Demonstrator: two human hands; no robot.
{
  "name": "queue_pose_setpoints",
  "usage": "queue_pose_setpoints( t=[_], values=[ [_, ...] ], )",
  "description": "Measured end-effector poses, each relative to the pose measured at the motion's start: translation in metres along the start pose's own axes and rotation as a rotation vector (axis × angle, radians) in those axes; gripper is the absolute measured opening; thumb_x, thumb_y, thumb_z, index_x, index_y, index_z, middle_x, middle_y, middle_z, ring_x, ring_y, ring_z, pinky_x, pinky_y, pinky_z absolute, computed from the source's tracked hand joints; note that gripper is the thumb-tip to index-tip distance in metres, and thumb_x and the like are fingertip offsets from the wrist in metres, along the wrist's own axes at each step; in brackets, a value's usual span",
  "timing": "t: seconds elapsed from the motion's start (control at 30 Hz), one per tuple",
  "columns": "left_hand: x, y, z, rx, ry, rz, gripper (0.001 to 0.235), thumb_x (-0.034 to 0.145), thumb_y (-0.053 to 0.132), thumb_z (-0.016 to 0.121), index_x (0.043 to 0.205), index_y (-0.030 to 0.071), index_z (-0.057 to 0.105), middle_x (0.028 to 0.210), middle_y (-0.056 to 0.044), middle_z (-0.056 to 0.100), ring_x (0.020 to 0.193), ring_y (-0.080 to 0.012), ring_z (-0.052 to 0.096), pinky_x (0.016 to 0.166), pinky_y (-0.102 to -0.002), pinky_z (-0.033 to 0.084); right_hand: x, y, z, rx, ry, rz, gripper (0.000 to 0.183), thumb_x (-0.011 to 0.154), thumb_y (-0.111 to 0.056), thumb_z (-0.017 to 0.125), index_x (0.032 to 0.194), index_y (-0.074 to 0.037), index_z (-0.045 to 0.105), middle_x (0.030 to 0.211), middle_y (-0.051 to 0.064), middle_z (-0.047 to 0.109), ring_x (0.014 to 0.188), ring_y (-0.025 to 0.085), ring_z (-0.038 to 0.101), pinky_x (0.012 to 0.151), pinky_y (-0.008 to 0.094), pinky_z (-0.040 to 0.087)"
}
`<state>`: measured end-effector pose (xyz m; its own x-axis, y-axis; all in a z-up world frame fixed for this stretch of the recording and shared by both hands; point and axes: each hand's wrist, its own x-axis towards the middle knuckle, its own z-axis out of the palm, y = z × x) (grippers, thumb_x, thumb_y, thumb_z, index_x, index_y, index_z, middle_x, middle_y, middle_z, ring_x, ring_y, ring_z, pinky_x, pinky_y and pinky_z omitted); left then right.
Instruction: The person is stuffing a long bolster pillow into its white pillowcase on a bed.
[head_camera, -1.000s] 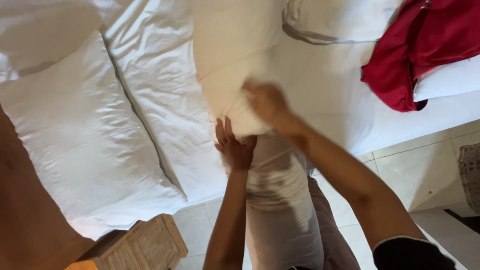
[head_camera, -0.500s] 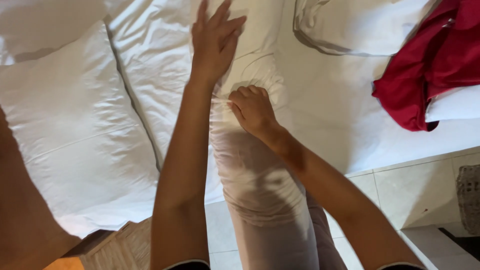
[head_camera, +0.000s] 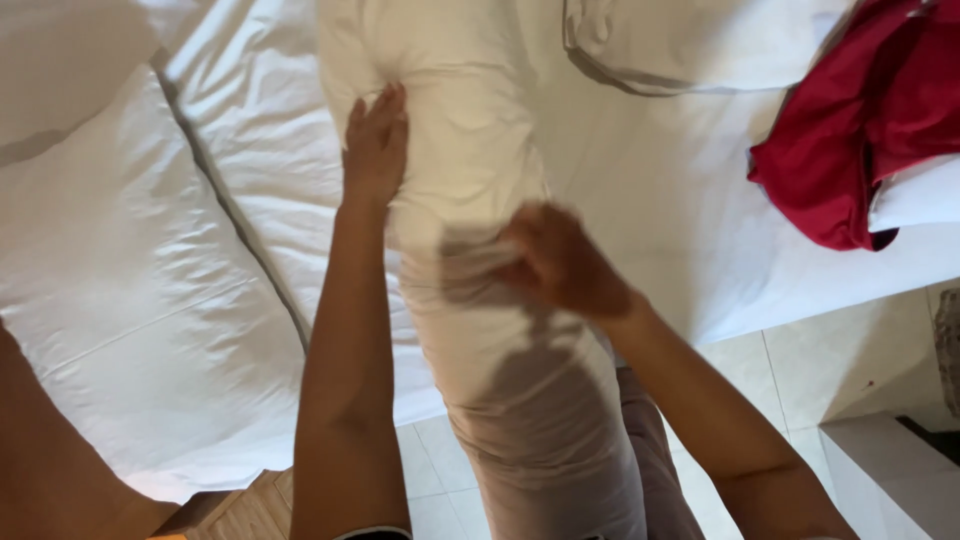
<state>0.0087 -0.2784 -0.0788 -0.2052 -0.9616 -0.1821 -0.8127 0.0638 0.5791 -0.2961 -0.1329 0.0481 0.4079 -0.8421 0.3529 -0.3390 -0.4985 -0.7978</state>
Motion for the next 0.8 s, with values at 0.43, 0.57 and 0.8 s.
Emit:
queue_pose_setpoints(
  t=[0.43,0.57,0.8],
  values=[
    [-0.034,-0.020,-0.018,-0.044,0.028,-0.206,0.057,0.111,0.048,0.036,0.156,0.014,0.044,0.166,-0.006,0.041,0.160,-0.0260,0.028,0.131,-0.040,0.012,-0.102,0.006,0.066,0.048,-0.061,0.305,0.023,0.100,-0.023,0.070,0.082,-0.015,0.058,0.078,0.001,0.054,0.071,0.026,0.051,0.083,0.039,0.044],
    [-0.097,-0.020,0.030,-0.786,0.175,-0.218,0.073,0.112,0.047,0.041,0.165,0.014,0.003,0.173,-0.016,0.010,0.160,-0.0328,0.018,0.128,-0.042,0.022,-0.122,0.023,0.073,0.315,0.307,0.666,0.048,0.098,-0.030,0.070,0.133,-0.011,0.045,0.124,0.014,0.047,0.097,0.026,0.050,0.085,0.041,0.046],
    [-0.229,0.062,0.084,-0.806,0.216,-0.333,0.069,0.110,0.045,0.042,0.159,0.014,0.005,0.163,-0.016,0.011,0.150,-0.0329,0.019,0.121,-0.043,0.025,-0.215,0.091,0.089,0.890,-0.021,1.414,0.080,0.101,-0.049,0.042,0.162,-0.012,0.008,0.166,0.013,0.028,0.148,0.028,0.037,0.116,0.041,0.038]
  ],
)
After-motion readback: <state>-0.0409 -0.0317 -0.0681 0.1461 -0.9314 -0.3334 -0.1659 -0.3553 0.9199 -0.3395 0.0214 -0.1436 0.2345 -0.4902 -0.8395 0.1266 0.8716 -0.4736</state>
